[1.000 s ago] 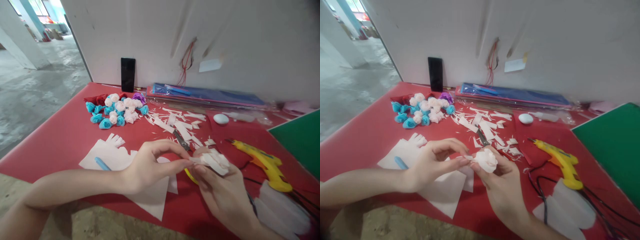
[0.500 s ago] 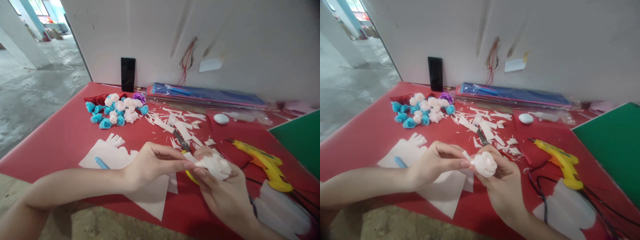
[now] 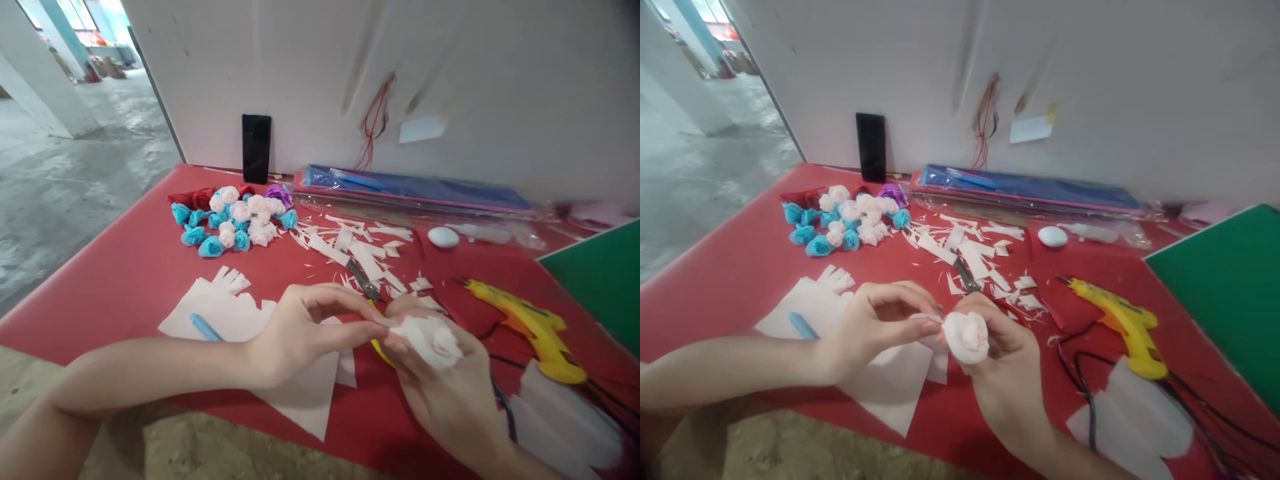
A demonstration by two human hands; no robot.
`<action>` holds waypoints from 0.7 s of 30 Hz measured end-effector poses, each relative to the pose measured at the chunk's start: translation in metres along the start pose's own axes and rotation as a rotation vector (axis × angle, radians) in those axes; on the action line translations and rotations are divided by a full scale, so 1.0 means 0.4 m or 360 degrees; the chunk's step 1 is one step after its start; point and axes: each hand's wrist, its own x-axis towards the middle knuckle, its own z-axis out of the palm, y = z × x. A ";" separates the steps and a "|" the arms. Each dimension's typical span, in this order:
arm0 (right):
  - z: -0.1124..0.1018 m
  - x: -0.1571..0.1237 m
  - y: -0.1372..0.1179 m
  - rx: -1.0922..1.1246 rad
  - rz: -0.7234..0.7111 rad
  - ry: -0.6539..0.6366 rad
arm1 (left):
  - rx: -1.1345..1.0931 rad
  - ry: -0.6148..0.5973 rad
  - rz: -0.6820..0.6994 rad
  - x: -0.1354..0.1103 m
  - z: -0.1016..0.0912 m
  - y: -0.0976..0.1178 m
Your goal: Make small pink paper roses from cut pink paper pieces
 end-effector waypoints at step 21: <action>0.001 -0.014 0.008 0.0072 0.0117 -0.0041 | 0.0400 -0.0022 0.0206 -0.001 -0.002 0.007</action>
